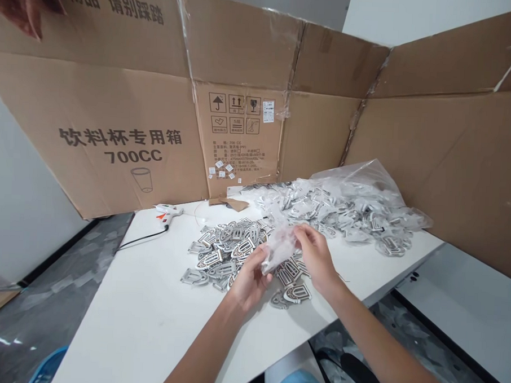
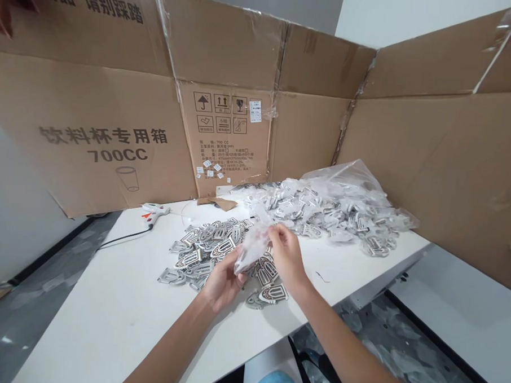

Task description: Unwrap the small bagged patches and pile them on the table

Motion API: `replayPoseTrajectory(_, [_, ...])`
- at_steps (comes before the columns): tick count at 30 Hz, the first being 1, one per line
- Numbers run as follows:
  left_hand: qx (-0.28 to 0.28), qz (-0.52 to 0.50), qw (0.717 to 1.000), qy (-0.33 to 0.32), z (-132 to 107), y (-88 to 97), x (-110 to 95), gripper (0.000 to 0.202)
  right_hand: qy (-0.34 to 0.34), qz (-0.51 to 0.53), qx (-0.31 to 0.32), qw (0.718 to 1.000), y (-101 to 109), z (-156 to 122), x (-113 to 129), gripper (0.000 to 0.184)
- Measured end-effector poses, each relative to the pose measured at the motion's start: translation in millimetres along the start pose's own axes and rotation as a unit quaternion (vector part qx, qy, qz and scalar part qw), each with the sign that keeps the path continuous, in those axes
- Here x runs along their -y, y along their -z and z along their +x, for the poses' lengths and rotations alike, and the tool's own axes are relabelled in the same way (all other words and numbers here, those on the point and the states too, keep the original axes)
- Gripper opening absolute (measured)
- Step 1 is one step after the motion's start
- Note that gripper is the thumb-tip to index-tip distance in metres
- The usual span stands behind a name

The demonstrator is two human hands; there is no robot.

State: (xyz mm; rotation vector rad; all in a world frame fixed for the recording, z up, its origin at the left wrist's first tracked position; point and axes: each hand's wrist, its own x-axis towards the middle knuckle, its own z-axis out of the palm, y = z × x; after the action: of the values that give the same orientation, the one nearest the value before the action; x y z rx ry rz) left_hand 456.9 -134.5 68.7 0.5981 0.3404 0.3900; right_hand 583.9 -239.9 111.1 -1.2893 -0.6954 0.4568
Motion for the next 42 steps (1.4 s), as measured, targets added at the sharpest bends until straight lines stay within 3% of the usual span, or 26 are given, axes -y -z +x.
replayPoseTrajectory(2, [0.006,0.001,1.0,0.001,-0.1,-1.6,-0.9,0.03,0.002,0.021,-0.015,1.0,5.1,1.8,2.4,0.041])
replayPoseTrajectory(6, [-0.001,-0.005,1.0,-0.005,0.2,-2.7,-1.7,0.025,-0.043,0.07,0.062,0.995,28.2,4.0,12.6,0.037])
replayPoseTrajectory(10, [0.006,0.019,1.0,-0.013,0.1,-2.2,1.5,0.032,-0.063,0.086,0.09,0.99,48.5,-4.8,16.2,0.034])
replayPoseTrajectory(13, [-0.017,0.046,0.998,-0.031,-0.4,-3.6,4.7,0.051,-0.073,0.048,0.11,0.99,46.0,-21.5,10.2,0.037])
replayPoseTrajectory(16, [-0.03,0.073,0.995,-0.055,-1.1,-5.7,5.8,0.063,-0.051,-0.011,0.078,0.996,34.3,-39.9,-0.6,0.041])
replayPoseTrajectory(20, [0.005,0.11,0.992,-0.063,-3.3,-6.5,5.8,0.059,-0.052,-0.062,0.073,0.994,30.2,-53.7,-8.6,0.044])
replayPoseTrajectory(25, [0.041,0.088,0.995,-0.016,-8.4,-6.6,5.7,0.067,0.002,-0.083,0.084,0.993,46.4,-64.9,3.2,0.032])
replayPoseTrajectory(30, [0.114,0.091,0.989,0.004,-10.8,-6.2,2.8,0.072,0.035,-0.115,0.118,0.986,62.6,-77.1,11.7,0.028])
replayPoseTrajectory(35, [0.17,0.137,0.976,0.011,-7.5,-4.9,7.6,0.07,0.031,-0.081,0.066,0.994,83.0,-86.2,4.0,0.029])
replayPoseTrajectory(42, [0.165,0.279,0.946,0.018,-3.2,0.0,23.2,0.058,-0.013,-0.102,0.009,0.995,91.0,-103.5,-13.3,0.036])
